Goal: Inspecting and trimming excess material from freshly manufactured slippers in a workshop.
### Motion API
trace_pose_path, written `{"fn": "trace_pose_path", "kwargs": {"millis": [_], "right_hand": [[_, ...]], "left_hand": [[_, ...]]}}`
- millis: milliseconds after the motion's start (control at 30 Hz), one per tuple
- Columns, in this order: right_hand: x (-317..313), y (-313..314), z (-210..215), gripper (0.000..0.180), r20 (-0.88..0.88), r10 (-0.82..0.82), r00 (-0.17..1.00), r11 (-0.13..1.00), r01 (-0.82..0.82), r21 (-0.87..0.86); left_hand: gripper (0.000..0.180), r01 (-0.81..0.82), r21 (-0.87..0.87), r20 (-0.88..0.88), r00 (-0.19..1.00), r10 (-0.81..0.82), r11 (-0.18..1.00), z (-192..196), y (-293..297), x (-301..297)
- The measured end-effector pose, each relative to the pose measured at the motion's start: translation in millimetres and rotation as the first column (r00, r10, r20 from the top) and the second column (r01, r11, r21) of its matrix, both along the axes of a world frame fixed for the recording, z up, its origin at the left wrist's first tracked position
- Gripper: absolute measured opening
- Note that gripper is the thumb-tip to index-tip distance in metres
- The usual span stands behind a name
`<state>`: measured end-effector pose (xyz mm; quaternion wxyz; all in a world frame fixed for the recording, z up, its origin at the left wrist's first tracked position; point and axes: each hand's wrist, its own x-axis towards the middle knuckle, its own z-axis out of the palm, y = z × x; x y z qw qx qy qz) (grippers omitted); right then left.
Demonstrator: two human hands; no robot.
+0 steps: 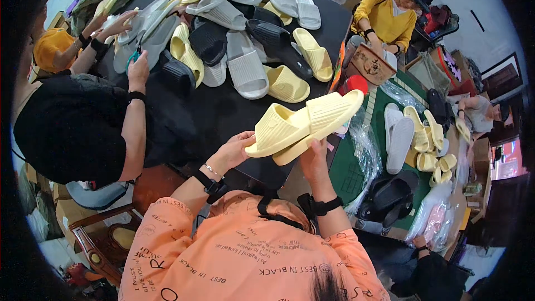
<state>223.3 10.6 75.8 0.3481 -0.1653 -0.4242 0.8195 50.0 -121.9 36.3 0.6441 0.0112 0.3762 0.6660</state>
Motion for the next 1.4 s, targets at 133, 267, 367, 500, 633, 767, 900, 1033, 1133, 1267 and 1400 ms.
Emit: {"fn": "trace_pose_path", "kwargs": {"millis": [133,267,367,500,633,767,900,1033,1133,1267,1400], "right_hand": [[9,0,22,0.057,0.076,-0.293,0.953,0.931,0.303,-0.204],[44,48,46,0.067,-0.135,-0.395,0.909,0.875,0.327,-0.356],[57,54,22,0.075,-0.094,-0.020,0.995,0.937,-0.014,-0.350],[39,23,-31,0.063,0.020,0.352,0.936,0.871,-0.319,-0.373],[20,3,-103,0.047,0.150,0.335,0.930,0.809,-0.202,-0.553],[0,-9,-109,0.042,0.609,-0.150,0.779,0.981,0.039,0.192],[-11,-3,-109,0.052,0.713,-0.516,0.476,0.673,-0.289,0.680],[40,14,-97,0.045,0.618,-0.660,0.427,0.608,-0.179,0.774],[135,34,-120,0.032,0.606,-0.763,0.227,0.587,-0.149,0.796],[260,30,-144,0.018,0.727,-0.666,-0.166,0.731,-0.342,0.591],[304,12,-139,0.020,0.716,-0.696,0.064,0.549,-0.595,0.587]], "left_hand": [[0.024,0.013,0.018,-0.146,0.989,-0.010,1.000,5,13,-8],[0.023,0.050,0.009,-0.386,0.922,-0.043,0.999,1,-5,-61],[0.028,0.231,-0.075,-0.651,0.725,-0.224,0.970,34,5,-93],[0.030,0.375,-0.234,-0.907,0.249,-0.340,0.897,48,51,-107],[0.028,0.249,-0.467,-0.878,-0.014,-0.479,0.849,30,91,-116],[0.025,0.193,-0.322,-0.940,-0.184,-0.288,0.927,7,107,-109],[0.022,-0.079,-0.154,-0.838,-0.518,-0.173,0.985,-6,99,-92],[0.023,-0.154,0.006,-0.852,-0.518,-0.075,0.988,14,87,-57],[0.014,-0.129,0.160,-0.826,-0.561,0.061,0.979,28,57,-17],[0.017,0.046,0.055,-0.935,-0.348,0.068,0.997,17,18,26],[0.021,0.068,-0.093,-0.954,-0.290,-0.070,0.993,4,12,41]]}}
